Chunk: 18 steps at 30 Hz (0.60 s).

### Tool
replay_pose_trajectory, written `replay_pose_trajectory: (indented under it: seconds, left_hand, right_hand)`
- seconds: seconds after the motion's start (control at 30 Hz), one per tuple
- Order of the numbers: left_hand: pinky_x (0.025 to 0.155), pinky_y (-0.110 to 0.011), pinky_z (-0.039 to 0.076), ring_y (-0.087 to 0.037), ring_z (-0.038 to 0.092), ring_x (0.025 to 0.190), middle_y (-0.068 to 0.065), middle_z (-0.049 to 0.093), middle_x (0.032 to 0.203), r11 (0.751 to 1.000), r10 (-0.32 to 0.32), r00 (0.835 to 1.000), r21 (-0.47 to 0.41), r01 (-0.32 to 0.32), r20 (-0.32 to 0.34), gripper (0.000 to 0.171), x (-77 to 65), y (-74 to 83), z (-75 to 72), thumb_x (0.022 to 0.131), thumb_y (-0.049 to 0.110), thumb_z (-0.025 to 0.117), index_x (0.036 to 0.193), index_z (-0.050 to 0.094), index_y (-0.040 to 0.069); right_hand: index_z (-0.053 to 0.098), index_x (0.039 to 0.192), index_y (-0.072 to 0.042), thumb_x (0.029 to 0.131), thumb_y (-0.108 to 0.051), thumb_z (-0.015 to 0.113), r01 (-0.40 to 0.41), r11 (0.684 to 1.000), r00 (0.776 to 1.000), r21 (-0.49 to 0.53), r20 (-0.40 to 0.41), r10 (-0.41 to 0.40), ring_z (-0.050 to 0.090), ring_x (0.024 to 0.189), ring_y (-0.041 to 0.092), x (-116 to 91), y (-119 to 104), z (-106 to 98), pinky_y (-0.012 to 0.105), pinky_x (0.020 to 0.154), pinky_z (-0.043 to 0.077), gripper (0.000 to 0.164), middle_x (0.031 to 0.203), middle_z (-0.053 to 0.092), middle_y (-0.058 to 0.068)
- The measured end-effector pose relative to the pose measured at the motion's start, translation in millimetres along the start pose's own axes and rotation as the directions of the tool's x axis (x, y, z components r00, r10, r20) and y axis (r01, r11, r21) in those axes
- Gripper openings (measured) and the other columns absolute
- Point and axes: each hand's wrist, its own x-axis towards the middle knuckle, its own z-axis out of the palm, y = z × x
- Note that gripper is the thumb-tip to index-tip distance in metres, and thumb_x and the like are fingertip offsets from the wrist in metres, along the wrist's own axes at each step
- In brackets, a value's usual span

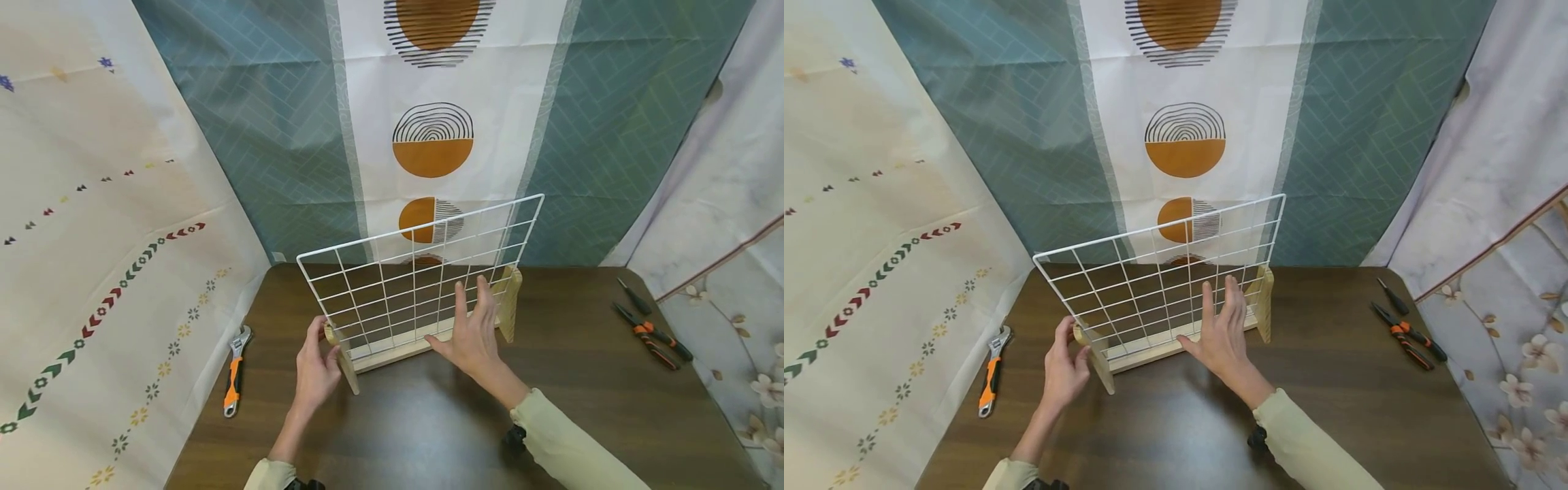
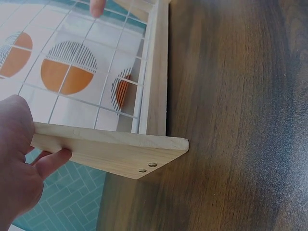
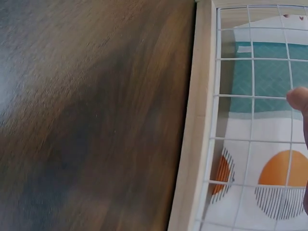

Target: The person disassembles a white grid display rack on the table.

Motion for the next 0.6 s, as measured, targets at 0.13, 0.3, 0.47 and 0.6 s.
replay_pose_trajectory:
  seconds: [0.13,0.3,0.47,0.6]
  left_hand:
    - [0.064,-0.046,0.054,-0.039,0.065,0.103,-0.02,0.061,0.11,1.0,-0.01,1.0,-0.002,0.01,-0.001,0.073,0.9,0.5,-0.2,0.072,-0.026,0.067,0.137,0.045,-0.001]
    - [0.076,-0.052,0.053,-0.039,0.065,0.102,-0.02,0.062,0.11,1.0,-0.01,1.0,-0.005,0.01,0.006,0.074,2.2,0.7,-0.1,0.071,-0.026,0.067,0.136,0.046,0.0]
    - [0.065,-0.045,0.053,-0.038,0.065,0.102,-0.019,0.062,0.111,1.0,-0.01,1.0,-0.003,0.01,0.016,0.073,2.3,1.8,-0.2,0.071,-0.026,0.066,0.137,0.046,0.0]
    - [0.059,-0.04,0.052,-0.038,0.065,0.102,-0.018,0.062,0.111,1.0,-0.008,1.0,0.007,0.008,0.011,0.074,1.9,0.8,-2.5,0.071,-0.027,0.066,0.136,0.046,0.0]
  right_hand:
    - [0.02,0.153,-0.005,0.044,-0.046,0.1,-0.019,1.0,1.0,-0.002,-0.003,0.019,0.016,0.142,0.053,-0.1,-5.0,8.5,0.07,0.105,0.025,0.141,0.156,0.005,0.032]
    - [0.017,0.154,-0.004,0.044,-0.042,0.101,-0.069,0.997,0.998,0.024,0.003,0.069,0.017,0.141,0.054,-1.4,-8.8,20.4,0.07,0.103,0.028,0.144,0.152,0.005,0.038]
    - [0.013,0.155,-0.004,0.046,-0.043,0.101,-0.121,0.992,0.993,0.031,0.008,0.121,0.021,0.139,0.056,-0.3,-11.3,29.3,0.068,0.102,0.032,0.145,0.152,0.005,0.039]
    - [0.01,0.156,-0.007,0.045,-0.04,0.102,-0.132,0.99,0.991,0.038,-0.002,0.132,0.021,0.138,0.057,2.8,-16.6,36.1,0.069,0.099,0.034,0.148,0.15,0.006,0.039]
